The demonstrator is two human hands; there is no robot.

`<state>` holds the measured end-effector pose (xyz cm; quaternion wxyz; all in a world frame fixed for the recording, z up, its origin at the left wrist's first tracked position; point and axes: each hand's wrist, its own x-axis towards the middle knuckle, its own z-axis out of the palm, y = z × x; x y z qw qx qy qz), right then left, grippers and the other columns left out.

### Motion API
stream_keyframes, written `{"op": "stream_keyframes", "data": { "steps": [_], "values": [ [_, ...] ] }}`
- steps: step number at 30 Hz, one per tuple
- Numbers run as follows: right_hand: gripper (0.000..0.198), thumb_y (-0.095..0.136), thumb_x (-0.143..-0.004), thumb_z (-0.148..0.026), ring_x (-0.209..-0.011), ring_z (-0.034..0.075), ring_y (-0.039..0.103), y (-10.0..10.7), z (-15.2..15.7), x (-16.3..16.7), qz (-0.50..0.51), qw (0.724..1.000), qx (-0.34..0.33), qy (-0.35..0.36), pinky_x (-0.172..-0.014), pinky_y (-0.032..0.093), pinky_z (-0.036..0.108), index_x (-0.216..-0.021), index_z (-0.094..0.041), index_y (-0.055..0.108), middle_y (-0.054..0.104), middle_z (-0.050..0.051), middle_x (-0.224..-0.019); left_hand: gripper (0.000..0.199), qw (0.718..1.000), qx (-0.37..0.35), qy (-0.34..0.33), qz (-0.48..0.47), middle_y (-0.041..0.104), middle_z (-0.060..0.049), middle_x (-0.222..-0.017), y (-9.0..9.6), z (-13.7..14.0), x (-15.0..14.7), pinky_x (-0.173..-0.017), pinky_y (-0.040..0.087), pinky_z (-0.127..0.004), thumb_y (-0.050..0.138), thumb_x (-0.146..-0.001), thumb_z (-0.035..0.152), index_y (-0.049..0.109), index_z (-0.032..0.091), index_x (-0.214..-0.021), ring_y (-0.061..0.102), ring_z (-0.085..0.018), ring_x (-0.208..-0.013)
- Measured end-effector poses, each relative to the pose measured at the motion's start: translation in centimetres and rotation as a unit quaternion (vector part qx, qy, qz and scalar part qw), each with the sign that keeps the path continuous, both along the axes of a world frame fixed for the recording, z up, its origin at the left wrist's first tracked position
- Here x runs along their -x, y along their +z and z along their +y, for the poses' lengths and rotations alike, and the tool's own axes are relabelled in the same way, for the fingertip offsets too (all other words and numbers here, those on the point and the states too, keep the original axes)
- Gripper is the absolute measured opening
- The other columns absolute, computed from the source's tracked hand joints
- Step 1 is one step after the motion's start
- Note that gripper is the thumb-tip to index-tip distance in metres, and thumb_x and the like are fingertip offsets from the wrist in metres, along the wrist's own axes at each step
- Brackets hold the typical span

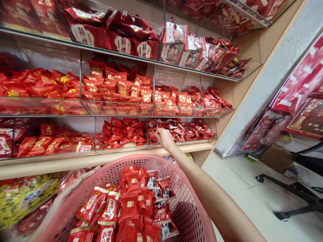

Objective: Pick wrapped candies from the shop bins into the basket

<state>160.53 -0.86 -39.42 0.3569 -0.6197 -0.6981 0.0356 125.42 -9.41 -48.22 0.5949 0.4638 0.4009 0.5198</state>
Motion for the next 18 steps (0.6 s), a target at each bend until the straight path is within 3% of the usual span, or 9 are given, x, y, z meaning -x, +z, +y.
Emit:
{"op": "stream_keyframes", "data": {
  "steps": [4, 7, 10, 13, 16, 18],
  "values": [
    [0.014, 0.047, -0.084, -0.024, -0.042, 0.011, 0.054, 0.6, -0.4, -0.4, 0.042, 0.999, 0.015, 0.018, -0.053, 0.041, 0.021, -0.072, -0.017, 0.051, 0.051, -0.005, -0.043, 0.035, 1.0, -0.011, 0.005, 0.009, 0.055, 0.005, -0.131, -0.2, 0.0, 0.2, -0.112, 0.023, -0.037, 0.052, -0.077, 0.047, 0.069, 0.03, -0.103, 0.034, -0.028, -0.131],
    [0.014, 0.047, -0.085, -0.026, -0.043, 0.012, 0.057, 0.8, -0.5, -0.7, 0.07, 0.997, 0.022, 0.024, -0.05, 0.042, 0.02, -0.074, -0.018, 0.048, 0.054, -0.004, -0.046, 0.037, 1.0, -0.013, 0.005, 0.022, 0.05, -0.003, -0.135, -0.3, -0.1, 0.2, -0.109, 0.024, -0.044, 0.052, -0.082, 0.046, 0.064, 0.024, -0.109, 0.038, -0.027, -0.128],
    [0.014, 0.044, -0.087, -0.03, -0.048, 0.013, 0.061, 0.7, -0.9, -1.0, 0.101, 0.994, 0.029, 0.027, -0.047, 0.044, 0.02, -0.078, -0.019, 0.045, 0.06, 0.0, -0.061, 0.036, 0.999, -0.012, 0.004, 0.033, 0.048, -0.009, -0.134, -0.3, -0.2, 0.2, -0.103, 0.031, -0.05, 0.051, -0.086, 0.04, 0.057, 0.021, -0.116, 0.044, -0.026, -0.122],
    [0.015, 0.042, -0.089, -0.031, -0.061, 0.015, 0.065, 0.7, -2.5, -1.0, 0.103, 0.994, 0.006, 0.033, -0.056, 0.051, 0.024, -0.082, -0.018, 0.045, 0.063, 0.005, -0.076, 0.034, 0.999, -0.012, 0.001, 0.037, 0.048, -0.009, -0.132, -0.4, -0.4, 0.2, -0.1, 0.035, -0.049, 0.051, -0.087, 0.037, 0.056, 0.021, -0.117, 0.046, -0.027, -0.119],
    [0.016, 0.038, -0.092, -0.028, -0.091, 0.02, 0.063, 0.6, -5.6, -0.8, -0.027, 0.996, -0.068, 0.056, -0.078, 0.05, 0.033, -0.087, -0.018, 0.05, 0.062, 0.013, -0.105, 0.035, 0.999, -0.009, -0.004, 0.034, 0.048, -0.008, -0.133, -0.6, -0.4, 0.4, -0.101, 0.034, -0.049, 0.051, -0.087, 0.038, 0.057, 0.021, -0.117, 0.045, -0.027, -0.12],
    [0.019, 0.035, -0.094, -0.024, -0.109, 0.021, 0.056, 0.5, -8.1, -0.7, -0.139, 0.983, -0.083, 0.082, -0.087, 0.047, 0.036, -0.093, -0.018, 0.052, 0.05, 0.016, -0.129, 0.037, 1.0, -0.006, -0.009, 0.029, 0.047, -0.008, -0.134, -0.8, -0.2, 0.6, -0.102, 0.031, -0.05, 0.051, -0.086, 0.04, 0.057, 0.021, -0.117, 0.043, -0.027, -0.122]
  ]
}}
